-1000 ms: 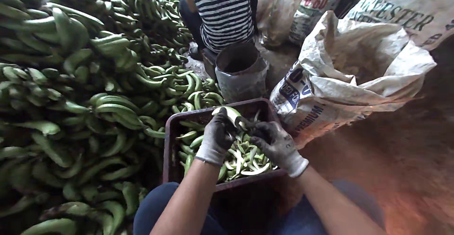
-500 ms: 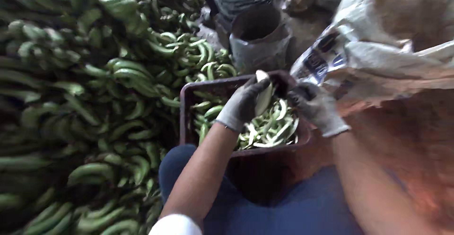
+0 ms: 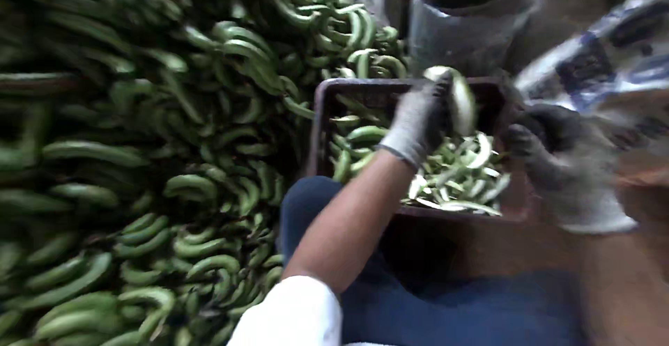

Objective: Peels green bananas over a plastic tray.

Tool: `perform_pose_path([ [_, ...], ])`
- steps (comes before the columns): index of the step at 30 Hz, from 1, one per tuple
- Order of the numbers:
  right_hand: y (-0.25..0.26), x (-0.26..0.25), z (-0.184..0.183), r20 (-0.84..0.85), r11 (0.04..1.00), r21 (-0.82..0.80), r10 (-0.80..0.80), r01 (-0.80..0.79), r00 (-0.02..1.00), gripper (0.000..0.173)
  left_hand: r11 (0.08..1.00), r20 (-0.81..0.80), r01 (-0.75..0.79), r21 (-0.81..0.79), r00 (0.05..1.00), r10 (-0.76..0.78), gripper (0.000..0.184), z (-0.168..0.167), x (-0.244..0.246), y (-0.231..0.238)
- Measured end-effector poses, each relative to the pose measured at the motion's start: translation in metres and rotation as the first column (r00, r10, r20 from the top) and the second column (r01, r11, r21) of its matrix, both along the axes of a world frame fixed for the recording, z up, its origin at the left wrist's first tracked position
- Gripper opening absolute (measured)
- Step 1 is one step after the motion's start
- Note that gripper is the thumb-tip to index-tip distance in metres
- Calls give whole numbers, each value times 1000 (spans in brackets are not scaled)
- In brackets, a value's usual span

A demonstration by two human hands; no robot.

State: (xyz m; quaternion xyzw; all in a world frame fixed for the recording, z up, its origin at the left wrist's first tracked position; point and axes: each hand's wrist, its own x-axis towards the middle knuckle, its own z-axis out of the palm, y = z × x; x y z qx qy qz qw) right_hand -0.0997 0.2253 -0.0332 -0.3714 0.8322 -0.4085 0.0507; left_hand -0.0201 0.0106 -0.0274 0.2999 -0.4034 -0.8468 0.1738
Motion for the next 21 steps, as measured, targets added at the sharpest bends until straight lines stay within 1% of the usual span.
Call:
perform_pose_path([
  [2,0,-7,-14,62,998,-58,36,-33,997,49,995,56,30,-96,998,-24,42,-5,-4,-1],
  [3,-3,-10,-20,64,994,-101,59,-52,996,50,995,72,42,-92,997,-35,45,-4,-5,-3],
  [4,-6,-11,-21,31,989,-134,71,-66,997,51,997,73,47,-67,996,-42,46,-3,-4,-4],
  [6,-11,5,-8,-22,990,-135,43,-46,999,52,999,79,48,-18,996,-46,46,6,3,-4],
  [7,-14,13,-1,-28,991,-133,24,-27,999,49,999,79,51,9,996,-51,47,9,7,-5],
  [9,-15,18,-3,-53,990,-141,-9,1,999,47,989,19,35,144,999,-38,44,14,11,-4],
  [11,-17,16,-10,-112,991,-132,-17,2,994,48,959,-112,54,278,993,-23,36,15,13,-5],
  [13,-19,15,-15,-111,991,-133,1,-15,994,48,926,-227,89,366,974,-4,36,10,12,-7],
  [15,-20,17,-16,-89,993,-114,11,-21,996,50,906,-229,69,417,973,31,35,9,11,-7],
  [17,-20,15,-17,-91,994,-105,22,-32,996,51,912,-185,53,407,982,25,34,12,11,-4],
  [21,-19,11,-17,-126,978,-169,99,-119,987,46,952,-116,174,250,982,-149,43,14,14,-3],
])
